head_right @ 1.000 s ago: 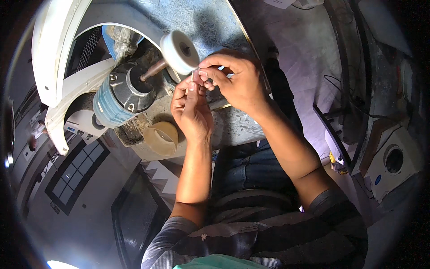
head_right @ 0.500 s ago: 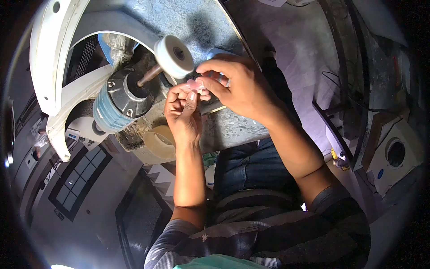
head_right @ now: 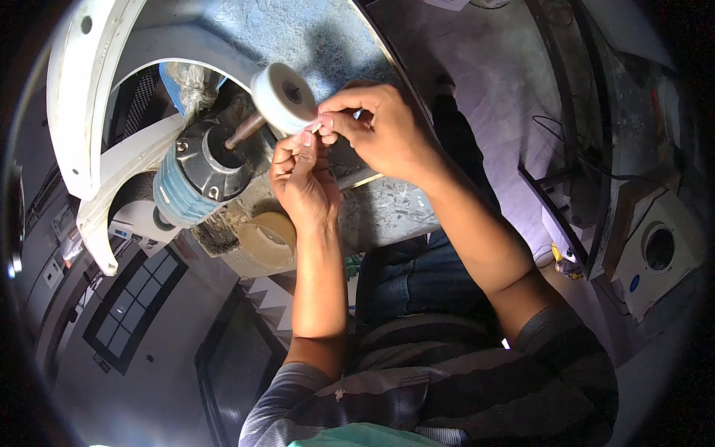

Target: The person polishes a dental prosthesis by holding and turning it against a rotating buffing wheel on a bench lathe by hand.

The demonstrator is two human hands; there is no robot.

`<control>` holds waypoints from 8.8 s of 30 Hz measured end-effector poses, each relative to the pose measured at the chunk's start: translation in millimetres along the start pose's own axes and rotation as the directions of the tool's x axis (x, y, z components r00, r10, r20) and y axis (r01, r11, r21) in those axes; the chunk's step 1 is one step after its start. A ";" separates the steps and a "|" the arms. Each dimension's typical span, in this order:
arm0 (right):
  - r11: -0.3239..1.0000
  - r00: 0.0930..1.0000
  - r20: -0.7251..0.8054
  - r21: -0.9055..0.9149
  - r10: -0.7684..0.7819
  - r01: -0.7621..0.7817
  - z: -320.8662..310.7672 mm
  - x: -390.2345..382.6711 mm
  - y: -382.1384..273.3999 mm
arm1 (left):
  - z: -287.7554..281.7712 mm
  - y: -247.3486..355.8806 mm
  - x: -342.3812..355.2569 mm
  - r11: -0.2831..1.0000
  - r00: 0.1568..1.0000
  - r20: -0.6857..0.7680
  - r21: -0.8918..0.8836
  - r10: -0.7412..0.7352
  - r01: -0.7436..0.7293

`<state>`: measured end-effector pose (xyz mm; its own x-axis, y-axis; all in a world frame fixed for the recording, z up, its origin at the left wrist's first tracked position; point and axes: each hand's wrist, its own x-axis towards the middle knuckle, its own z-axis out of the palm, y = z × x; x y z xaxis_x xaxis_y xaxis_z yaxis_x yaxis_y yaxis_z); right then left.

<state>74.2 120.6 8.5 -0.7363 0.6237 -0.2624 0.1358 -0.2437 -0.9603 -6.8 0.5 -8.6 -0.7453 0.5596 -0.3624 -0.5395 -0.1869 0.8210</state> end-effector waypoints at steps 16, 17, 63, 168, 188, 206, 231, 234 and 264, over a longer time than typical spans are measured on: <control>0.990 0.998 0.021 0.120 0.066 -0.068 -4.3 -9.9 5.3 | -9.9 16.0 -2.4 0.978 0.991 0.133 0.202 0.026 -0.053; 0.987 0.992 0.023 0.105 0.124 -0.125 -8.7 -10.1 5.9 | -12.8 17.9 -2.5 0.967 0.980 0.198 0.250 -0.002 -0.049; 0.950 0.983 -0.041 0.265 0.181 -0.164 7.6 -0.2 11.6 | -4.3 12.9 6.4 0.911 0.947 0.078 -0.259 -0.313 0.322; 0.953 0.990 -0.128 0.304 0.060 -0.019 17.2 2.1 22.5 | -9.1 1.1 -0.8 0.961 0.982 0.121 0.217 0.149 -0.172; 0.945 0.990 -0.135 0.327 0.038 0.008 25.6 -1.9 17.4 | -10.8 7.7 -7.6 0.953 0.983 0.064 0.240 0.172 -0.182; 0.935 0.983 -0.164 0.353 0.083 -0.020 25.2 -0.3 20.8 | -9.8 11.1 -0.7 0.995 0.999 0.051 0.100 0.014 -0.019; 0.919 0.981 -0.115 0.382 0.157 -0.102 9.2 13.1 24.0 | 4.0 8.4 11.5 0.943 0.965 0.044 -0.205 -0.257 0.261; 0.916 0.976 -0.139 0.389 0.170 -0.104 11.7 16.7 23.4 | 3.6 6.9 15.7 0.951 0.970 0.066 -0.192 -0.233 0.242; 0.989 0.989 0.145 0.148 -0.028 0.006 -6.2 -9.8 -3.6 | -23.5 22.1 -15.9 0.981 0.968 0.232 0.189 -0.099 0.055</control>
<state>85.0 120.0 14.0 -0.8282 0.5160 -0.2187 0.0316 -0.3468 -0.9374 -16.0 -31.5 5.0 -0.5773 0.7471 -0.3296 -0.4961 -0.0002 0.8683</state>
